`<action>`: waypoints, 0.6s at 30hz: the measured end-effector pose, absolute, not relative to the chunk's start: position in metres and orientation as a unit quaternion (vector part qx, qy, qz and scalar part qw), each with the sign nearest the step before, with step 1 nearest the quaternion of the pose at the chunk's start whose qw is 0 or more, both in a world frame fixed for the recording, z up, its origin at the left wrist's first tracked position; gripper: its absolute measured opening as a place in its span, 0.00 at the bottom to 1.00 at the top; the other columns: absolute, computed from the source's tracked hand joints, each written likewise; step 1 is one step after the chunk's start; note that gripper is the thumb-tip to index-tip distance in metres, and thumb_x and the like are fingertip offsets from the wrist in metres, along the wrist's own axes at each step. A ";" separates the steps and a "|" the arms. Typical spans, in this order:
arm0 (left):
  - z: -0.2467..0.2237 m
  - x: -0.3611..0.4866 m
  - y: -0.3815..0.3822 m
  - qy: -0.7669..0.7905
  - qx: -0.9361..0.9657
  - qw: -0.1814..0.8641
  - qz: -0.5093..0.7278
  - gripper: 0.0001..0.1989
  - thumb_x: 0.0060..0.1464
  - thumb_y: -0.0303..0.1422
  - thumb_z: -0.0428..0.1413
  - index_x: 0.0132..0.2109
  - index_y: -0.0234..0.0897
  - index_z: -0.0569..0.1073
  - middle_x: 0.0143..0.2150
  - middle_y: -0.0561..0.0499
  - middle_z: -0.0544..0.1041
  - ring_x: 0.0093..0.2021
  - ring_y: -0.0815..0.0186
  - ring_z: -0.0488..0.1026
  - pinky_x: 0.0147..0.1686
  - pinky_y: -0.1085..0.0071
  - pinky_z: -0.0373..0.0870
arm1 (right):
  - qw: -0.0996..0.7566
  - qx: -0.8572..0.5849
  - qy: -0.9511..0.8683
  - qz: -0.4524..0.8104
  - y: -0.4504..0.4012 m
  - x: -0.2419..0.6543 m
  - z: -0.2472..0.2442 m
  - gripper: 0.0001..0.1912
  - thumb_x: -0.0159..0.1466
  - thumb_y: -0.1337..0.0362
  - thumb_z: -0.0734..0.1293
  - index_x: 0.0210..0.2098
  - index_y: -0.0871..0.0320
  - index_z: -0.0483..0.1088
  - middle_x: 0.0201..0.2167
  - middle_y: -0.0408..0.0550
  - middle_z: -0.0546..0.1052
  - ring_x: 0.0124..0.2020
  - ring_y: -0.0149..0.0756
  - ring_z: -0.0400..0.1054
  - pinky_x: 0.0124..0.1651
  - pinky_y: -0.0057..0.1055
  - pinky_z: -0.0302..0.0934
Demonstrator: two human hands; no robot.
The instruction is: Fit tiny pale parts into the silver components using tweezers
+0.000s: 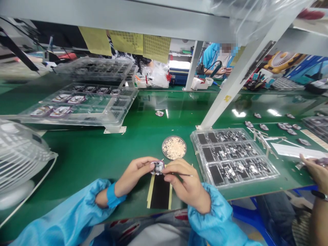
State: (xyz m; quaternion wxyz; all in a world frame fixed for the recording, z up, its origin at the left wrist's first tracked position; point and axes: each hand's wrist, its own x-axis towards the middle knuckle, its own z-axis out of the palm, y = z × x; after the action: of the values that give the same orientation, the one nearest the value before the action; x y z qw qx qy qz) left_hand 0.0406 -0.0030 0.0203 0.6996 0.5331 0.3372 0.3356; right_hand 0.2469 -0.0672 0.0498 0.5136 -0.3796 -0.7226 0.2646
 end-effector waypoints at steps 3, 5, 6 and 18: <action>0.021 0.041 -0.003 0.341 0.535 0.697 0.336 0.15 0.57 0.38 0.62 0.47 0.34 0.81 0.45 0.44 0.83 0.45 0.59 0.78 0.48 0.69 0.72 | 0.511 -0.382 -0.724 0.264 -0.067 0.248 0.048 0.10 0.68 0.71 0.65 0.47 0.56 0.75 0.38 0.50 0.78 0.40 0.40 0.72 0.44 0.38 0.67; 0.021 0.041 -0.003 0.342 0.535 0.696 0.335 0.15 0.57 0.38 0.62 0.48 0.33 0.81 0.45 0.44 0.83 0.45 0.58 0.78 0.48 0.68 0.72 | 0.507 -0.383 -0.723 0.270 -0.067 0.248 0.047 0.10 0.68 0.71 0.65 0.47 0.56 0.75 0.39 0.50 0.78 0.41 0.40 0.72 0.45 0.38 0.68; 0.022 0.041 -0.003 0.343 0.536 0.695 0.334 0.15 0.57 0.38 0.62 0.48 0.33 0.81 0.45 0.44 0.83 0.45 0.58 0.78 0.49 0.68 0.72 | 0.505 -0.385 -0.722 0.274 -0.066 0.248 0.047 0.10 0.68 0.71 0.65 0.47 0.56 0.75 0.39 0.50 0.78 0.41 0.40 0.72 0.45 0.39 0.68; 0.022 0.042 -0.002 0.329 0.589 0.683 0.280 0.18 0.58 0.41 0.62 0.49 0.33 0.81 0.48 0.43 0.83 0.49 0.53 0.79 0.53 0.62 0.74 | 0.501 -0.451 -0.669 0.313 -0.064 0.246 0.038 0.08 0.70 0.67 0.64 0.40 0.55 0.76 0.34 0.48 0.79 0.36 0.37 0.74 0.42 0.34 0.68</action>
State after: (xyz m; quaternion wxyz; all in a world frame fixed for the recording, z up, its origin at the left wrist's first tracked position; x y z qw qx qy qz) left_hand 0.0422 -0.0019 0.0221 0.6828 0.5892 0.3292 0.2798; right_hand 0.2459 -0.0638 0.0382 0.5014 -0.4509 -0.6688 0.3131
